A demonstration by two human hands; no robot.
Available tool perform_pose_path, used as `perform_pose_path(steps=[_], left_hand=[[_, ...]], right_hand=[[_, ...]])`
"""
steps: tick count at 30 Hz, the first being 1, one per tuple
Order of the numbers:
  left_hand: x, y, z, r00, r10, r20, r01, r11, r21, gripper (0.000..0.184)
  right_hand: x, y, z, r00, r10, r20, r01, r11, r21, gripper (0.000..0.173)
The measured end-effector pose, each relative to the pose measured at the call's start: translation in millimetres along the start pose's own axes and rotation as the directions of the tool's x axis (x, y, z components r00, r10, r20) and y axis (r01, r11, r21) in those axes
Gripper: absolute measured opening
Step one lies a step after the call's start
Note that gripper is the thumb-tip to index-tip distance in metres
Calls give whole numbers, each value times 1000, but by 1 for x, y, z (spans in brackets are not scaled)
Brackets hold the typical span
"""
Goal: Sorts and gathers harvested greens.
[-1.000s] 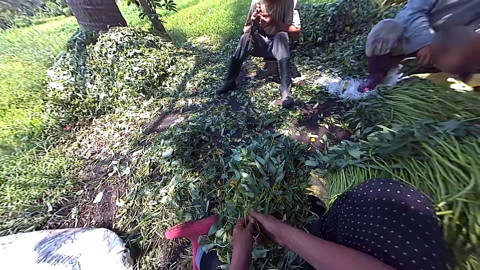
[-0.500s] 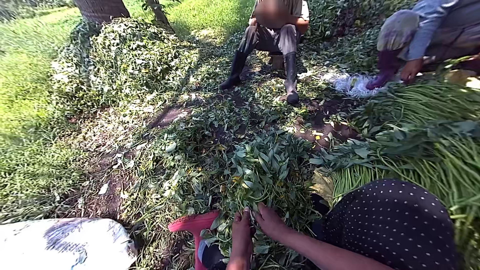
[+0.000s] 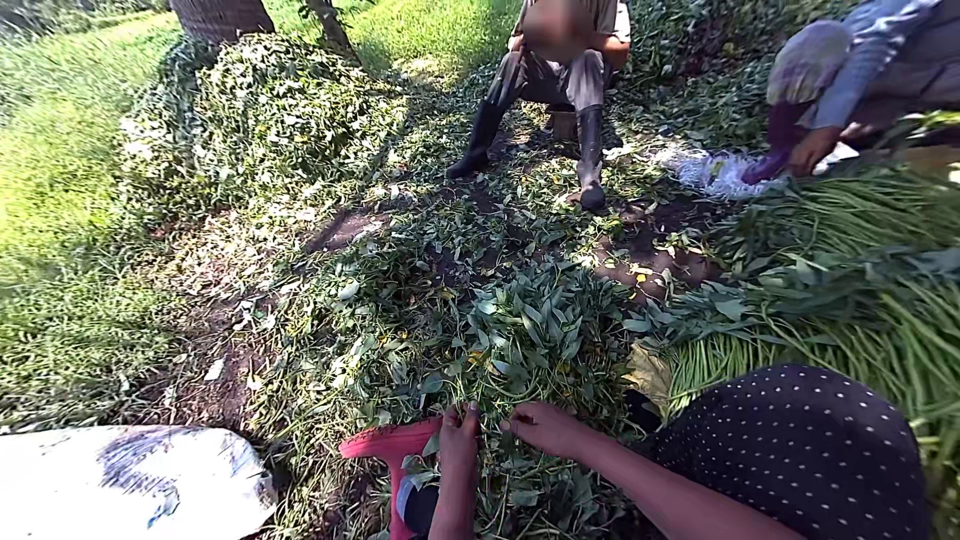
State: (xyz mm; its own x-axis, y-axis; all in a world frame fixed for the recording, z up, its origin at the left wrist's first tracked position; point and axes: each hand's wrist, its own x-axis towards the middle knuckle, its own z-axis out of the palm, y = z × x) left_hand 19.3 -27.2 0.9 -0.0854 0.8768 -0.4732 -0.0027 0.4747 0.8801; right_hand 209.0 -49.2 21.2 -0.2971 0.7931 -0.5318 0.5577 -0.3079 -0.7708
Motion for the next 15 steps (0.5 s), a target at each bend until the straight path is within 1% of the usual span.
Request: perform_pose_path(steps=[1, 2, 5, 8, 11, 13, 14, 15], left_hand=[[-3, 0, 5, 1000, 19, 13, -19, 1000, 5, 17], [-7, 1, 8, 999, 26, 23, -26, 1000, -5, 17], [-11, 3, 12, 999, 24, -21, -25, 998, -55, 17], [-10, -1, 12, 997, -8, -81, -3, 990, -138, 19], [-4, 3, 9, 989, -24, -144, -2, 983, -181, 24], [0, 7, 6, 987, -43, -155, 12, 981, -193, 26], [0, 8, 6, 987, -49, -155, 17, 979, -204, 26], [0, 8, 6, 986, -54, -157, 18, 975, -220, 25]], right_hand=[[4, -7, 7, 1000, 7, 25, -9, 995, 101, 57], [8, -9, 16, 1000, 3, 24, -8, 982, 189, 53], [14, -9, 41, 995, -9, -96, 50, 903, 427, 36], [10, -10, 50, 986, 24, -163, 72, 828, 556, 24], [1, -12, 48, 984, 100, -150, 30, 732, 681, 13], [-3, -5, 45, 994, 84, -73, -3, 672, 741, 16], [-4, -1, 43, 999, 43, -16, -16, 661, 750, 22], [-4, 2, 42, 999, -2, 36, -25, 676, 736, 28]])
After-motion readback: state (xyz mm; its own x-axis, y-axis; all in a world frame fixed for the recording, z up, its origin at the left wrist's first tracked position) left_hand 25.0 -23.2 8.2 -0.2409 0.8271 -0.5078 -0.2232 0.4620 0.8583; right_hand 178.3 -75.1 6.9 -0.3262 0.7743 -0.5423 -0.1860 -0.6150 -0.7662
